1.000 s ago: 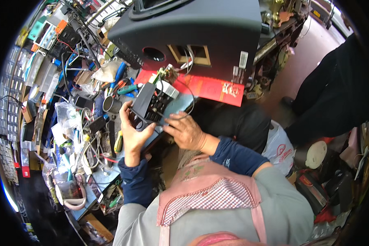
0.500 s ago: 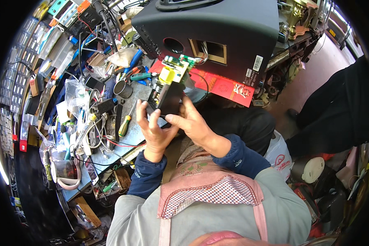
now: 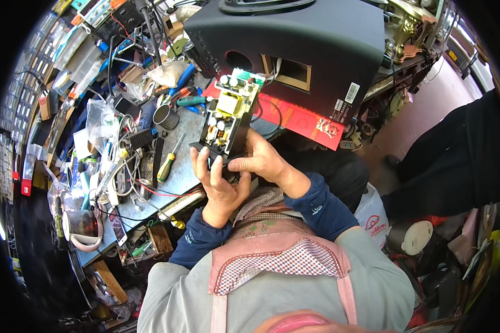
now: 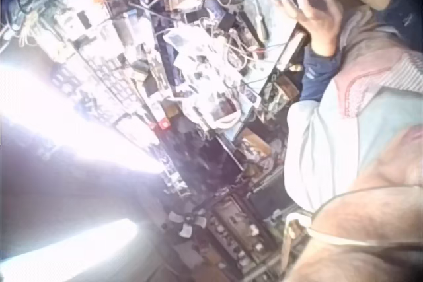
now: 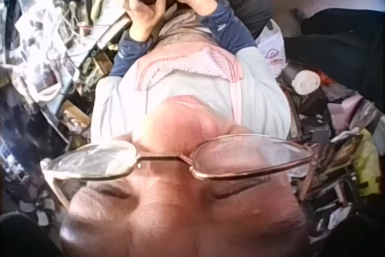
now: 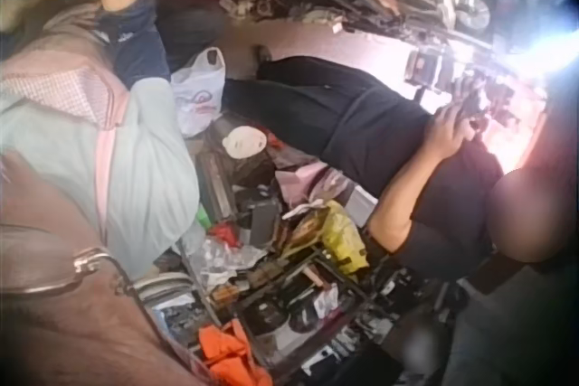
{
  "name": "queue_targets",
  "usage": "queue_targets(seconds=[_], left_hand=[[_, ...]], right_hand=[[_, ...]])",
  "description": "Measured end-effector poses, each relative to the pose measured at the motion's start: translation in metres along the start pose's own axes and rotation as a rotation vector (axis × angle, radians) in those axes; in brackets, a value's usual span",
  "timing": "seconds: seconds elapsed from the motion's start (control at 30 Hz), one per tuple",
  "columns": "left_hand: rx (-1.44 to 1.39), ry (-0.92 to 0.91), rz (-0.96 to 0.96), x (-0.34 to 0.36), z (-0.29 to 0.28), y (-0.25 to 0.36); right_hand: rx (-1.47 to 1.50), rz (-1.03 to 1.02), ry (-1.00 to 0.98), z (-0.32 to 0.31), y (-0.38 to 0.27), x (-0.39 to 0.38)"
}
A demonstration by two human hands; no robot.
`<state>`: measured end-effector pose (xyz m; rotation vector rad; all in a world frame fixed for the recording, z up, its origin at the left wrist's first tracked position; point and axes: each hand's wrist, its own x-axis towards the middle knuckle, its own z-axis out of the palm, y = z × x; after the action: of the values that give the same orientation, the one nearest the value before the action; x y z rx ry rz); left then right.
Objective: The person holds a small electronic circuit board with both hands, turning it over to view different sides and pointing at components. The person repeatedly reaches under the workbench with their right hand while holding the board in their left hand.
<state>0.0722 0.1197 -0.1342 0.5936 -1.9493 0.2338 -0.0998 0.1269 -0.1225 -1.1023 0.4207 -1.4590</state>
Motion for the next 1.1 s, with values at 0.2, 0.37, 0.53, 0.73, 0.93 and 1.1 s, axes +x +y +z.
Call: queue_targets(seconds=[0.2, 0.37, 0.53, 0.73, 0.93, 1.1], left_hand=[[-0.057, -0.031, -0.121, 0.011, -0.003, -0.011], [-0.138, -0.099, -0.213, 0.038, -0.001, -0.032], [-0.445, -0.022, -0.593, 0.035, 0.007, -0.052], [-0.689, 0.075, -0.712, 0.023, 0.021, -0.07], [-0.799, -0.016, -0.835, 0.032, 0.019, -0.07], [-1.163, -0.19, -0.963, 0.053, 0.01, -0.059]], right_hand=[[-0.444, -0.055, 0.045, -0.021, 0.001, 0.012], [-0.52, -0.178, 0.126, -0.055, 0.018, 0.037], [-0.605, -0.071, 0.213, -0.03, -0.002, 0.035], [-0.71, -0.049, 0.29, -0.043, 0.032, 0.042], [-0.847, -0.039, 0.249, -0.035, 0.004, 0.037], [-0.763, -0.169, 0.22, -0.034, 0.002, 0.032]])
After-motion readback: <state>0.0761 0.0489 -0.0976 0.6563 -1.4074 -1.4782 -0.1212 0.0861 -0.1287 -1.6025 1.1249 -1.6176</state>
